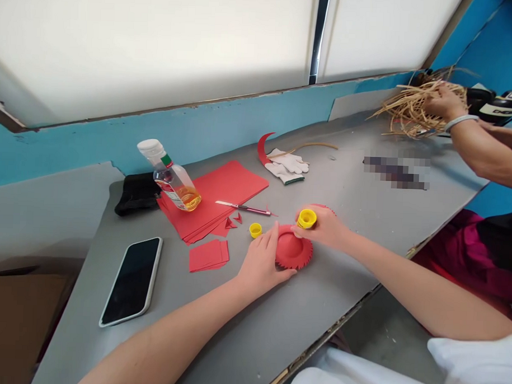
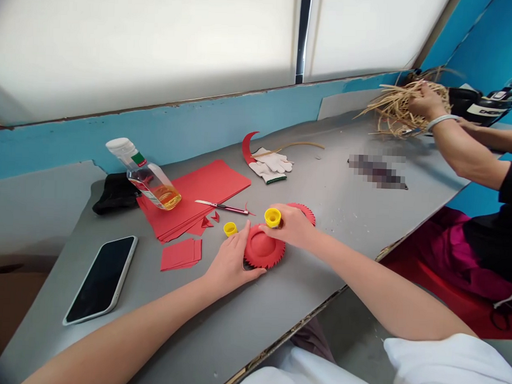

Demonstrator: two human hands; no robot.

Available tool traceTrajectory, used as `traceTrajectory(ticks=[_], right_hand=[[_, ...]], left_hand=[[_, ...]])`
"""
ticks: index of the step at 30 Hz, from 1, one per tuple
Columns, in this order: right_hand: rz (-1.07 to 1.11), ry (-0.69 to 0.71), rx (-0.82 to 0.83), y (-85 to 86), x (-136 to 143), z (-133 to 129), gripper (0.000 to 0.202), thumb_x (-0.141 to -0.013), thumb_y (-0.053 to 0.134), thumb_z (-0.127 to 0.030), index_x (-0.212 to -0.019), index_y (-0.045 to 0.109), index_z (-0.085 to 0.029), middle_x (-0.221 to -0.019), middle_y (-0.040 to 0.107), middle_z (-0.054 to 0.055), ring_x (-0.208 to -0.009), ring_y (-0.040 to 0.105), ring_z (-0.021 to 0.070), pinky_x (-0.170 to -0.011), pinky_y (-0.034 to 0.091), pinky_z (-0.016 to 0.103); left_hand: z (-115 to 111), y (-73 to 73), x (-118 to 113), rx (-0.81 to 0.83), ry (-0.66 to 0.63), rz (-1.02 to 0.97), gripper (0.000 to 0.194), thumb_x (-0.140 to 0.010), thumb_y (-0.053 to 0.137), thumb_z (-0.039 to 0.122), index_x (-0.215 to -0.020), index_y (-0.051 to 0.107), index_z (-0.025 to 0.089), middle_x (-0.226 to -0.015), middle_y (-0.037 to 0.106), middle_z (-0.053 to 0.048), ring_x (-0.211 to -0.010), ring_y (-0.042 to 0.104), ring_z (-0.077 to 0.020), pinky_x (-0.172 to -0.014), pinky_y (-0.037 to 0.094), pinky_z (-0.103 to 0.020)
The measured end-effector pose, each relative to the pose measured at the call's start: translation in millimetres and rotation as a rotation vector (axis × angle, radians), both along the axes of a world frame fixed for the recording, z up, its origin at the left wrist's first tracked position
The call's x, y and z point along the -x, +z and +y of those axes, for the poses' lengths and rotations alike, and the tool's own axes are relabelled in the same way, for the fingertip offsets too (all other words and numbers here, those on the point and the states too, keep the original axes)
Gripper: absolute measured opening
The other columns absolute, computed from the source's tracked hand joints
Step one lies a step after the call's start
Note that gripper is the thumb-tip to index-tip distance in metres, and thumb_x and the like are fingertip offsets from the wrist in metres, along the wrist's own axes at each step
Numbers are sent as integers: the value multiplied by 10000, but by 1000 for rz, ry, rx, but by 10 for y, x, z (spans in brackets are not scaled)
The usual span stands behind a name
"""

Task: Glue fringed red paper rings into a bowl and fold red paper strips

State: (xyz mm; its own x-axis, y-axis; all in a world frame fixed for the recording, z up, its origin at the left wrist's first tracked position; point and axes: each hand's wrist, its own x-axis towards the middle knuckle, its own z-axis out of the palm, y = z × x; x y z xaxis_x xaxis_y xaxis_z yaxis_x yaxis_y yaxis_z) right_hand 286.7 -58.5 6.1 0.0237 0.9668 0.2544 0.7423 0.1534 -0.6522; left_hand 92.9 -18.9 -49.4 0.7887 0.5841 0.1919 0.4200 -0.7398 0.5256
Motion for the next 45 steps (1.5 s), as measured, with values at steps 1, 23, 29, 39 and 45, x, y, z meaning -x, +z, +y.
traceTrajectory(ticks=[1, 23, 29, 39, 45], right_hand=[[-9, -27, -13, -1, 2, 39, 145, -718, 573, -345, -744, 503, -220, -728, 568, -6, -638, 500, 137, -606, 395, 271], [21, 65, 9, -46, 232, -301, 177, -710, 584, -297, -658, 436, -214, -628, 493, -33, -579, 430, 114, -543, 352, 248], [70, 109, 34, -38, 250, -275, 159, -700, 587, -279, -677, 445, -211, -647, 499, -36, -581, 427, 107, -544, 351, 244], [134, 158, 92, 40, 405, -168, 132, -703, 601, -281, -703, 496, -202, -697, 546, -13, -626, 473, 124, -580, 390, 267], [516, 17, 127, 108, 107, -186, 244, -701, 641, -354, -871, 541, -212, -884, 597, 20, -725, 542, 144, -624, 453, 287]], left_hand=[[-1, -1, 0, -1, 2, -1, 1080, -652, 681, 471, -1426, -9, 167, -1328, 405, -157, -1216, 382, -317, -973, 317, -469], [5, -45, -1, -19, 6, -13, 1089, -653, 680, 476, -1424, -24, 170, -1317, 423, -150, -1194, 407, -315, -961, 330, -470], [19, -60, -8, 2, 7, -28, 1105, -653, 683, 488, -1423, -52, 193, -1328, 415, -135, -1191, 413, -312, -957, 335, -469], [12, -21, -9, 30, -8, -48, 1100, -645, 714, 408, -1422, -41, 219, -1302, 445, -120, -1149, 450, -312, -939, 352, -469], [45, -12, 65, 134, -21, -30, 1225, -589, 753, 478, -1417, -108, 206, -1418, 278, -165, -1276, 303, -337, -984, 318, -477]])
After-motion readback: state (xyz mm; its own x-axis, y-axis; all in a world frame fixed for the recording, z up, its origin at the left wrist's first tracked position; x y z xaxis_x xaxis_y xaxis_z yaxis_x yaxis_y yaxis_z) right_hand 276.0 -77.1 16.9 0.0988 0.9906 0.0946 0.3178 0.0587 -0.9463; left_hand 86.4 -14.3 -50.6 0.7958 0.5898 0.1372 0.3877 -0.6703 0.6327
